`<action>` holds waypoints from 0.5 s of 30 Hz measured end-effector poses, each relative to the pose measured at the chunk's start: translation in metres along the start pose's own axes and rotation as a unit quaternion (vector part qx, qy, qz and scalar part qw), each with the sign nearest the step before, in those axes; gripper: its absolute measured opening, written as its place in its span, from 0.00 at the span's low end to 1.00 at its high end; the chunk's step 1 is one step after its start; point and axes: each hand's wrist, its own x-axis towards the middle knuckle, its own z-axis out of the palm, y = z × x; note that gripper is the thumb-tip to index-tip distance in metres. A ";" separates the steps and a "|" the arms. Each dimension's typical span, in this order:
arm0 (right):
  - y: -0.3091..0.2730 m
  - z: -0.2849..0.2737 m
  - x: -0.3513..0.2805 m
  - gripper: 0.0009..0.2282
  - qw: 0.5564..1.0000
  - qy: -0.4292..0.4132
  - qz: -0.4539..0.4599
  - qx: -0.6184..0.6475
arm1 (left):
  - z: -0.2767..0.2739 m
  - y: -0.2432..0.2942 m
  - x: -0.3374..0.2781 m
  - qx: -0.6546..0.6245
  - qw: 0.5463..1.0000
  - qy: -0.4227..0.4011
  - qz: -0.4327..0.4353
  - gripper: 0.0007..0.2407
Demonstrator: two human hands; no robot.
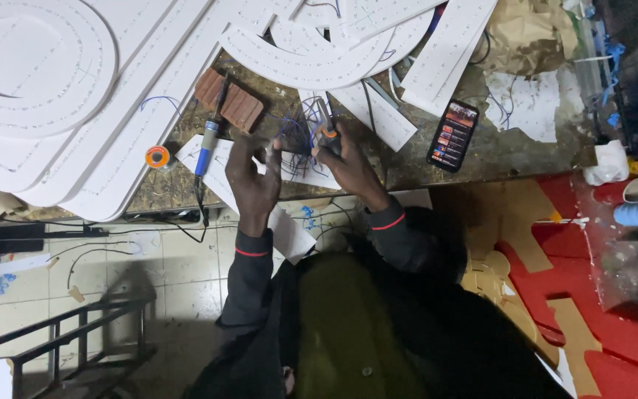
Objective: Preparing and soldering wires to LED strip terminals on a workbench in a sign shop.
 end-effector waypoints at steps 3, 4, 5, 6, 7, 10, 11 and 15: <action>0.001 -0.005 0.001 0.13 0.999 0.011 -0.010 -0.044 | 0.019 0.036 -0.008 -0.056 0.990 -0.096 -0.083 0.13; -0.005 -0.002 0.000 0.13 0.999 0.006 -0.009 -0.045 | 0.025 0.040 -0.006 -0.056 0.990 -0.092 -0.086 0.13; -0.011 0.001 -0.002 0.11 0.999 0.004 -0.006 -0.050 | 0.031 0.044 -0.005 -0.026 0.987 -0.114 -0.108 0.12; -0.019 0.004 -0.004 0.11 0.999 0.003 -0.003 -0.054 | 0.036 0.049 -0.003 0.002 0.982 -0.136 -0.130 0.13; -0.014 0.006 -0.005 0.11 0.998 0.001 -0.007 -0.057 | 0.036 0.045 -0.003 0.001 0.983 -0.132 -0.128 0.13; -0.008 0.015 -0.008 0.14 0.998 -0.019 -0.008 -0.058 | 0.035 0.042 0.001 -0.023 0.989 -0.104 -0.102 0.10; -0.011 0.022 -0.007 0.16 0.999 -0.030 0.001 0.015 | 0.032 0.045 0.005 -0.069 0.992 -0.065 -0.084 0.09; -0.022 0.048 -0.010 0.22 0.979 -0.062 0.013 0.193 | 0.028 0.029 0.007 -0.179 0.981 0.024 -0.065 0.07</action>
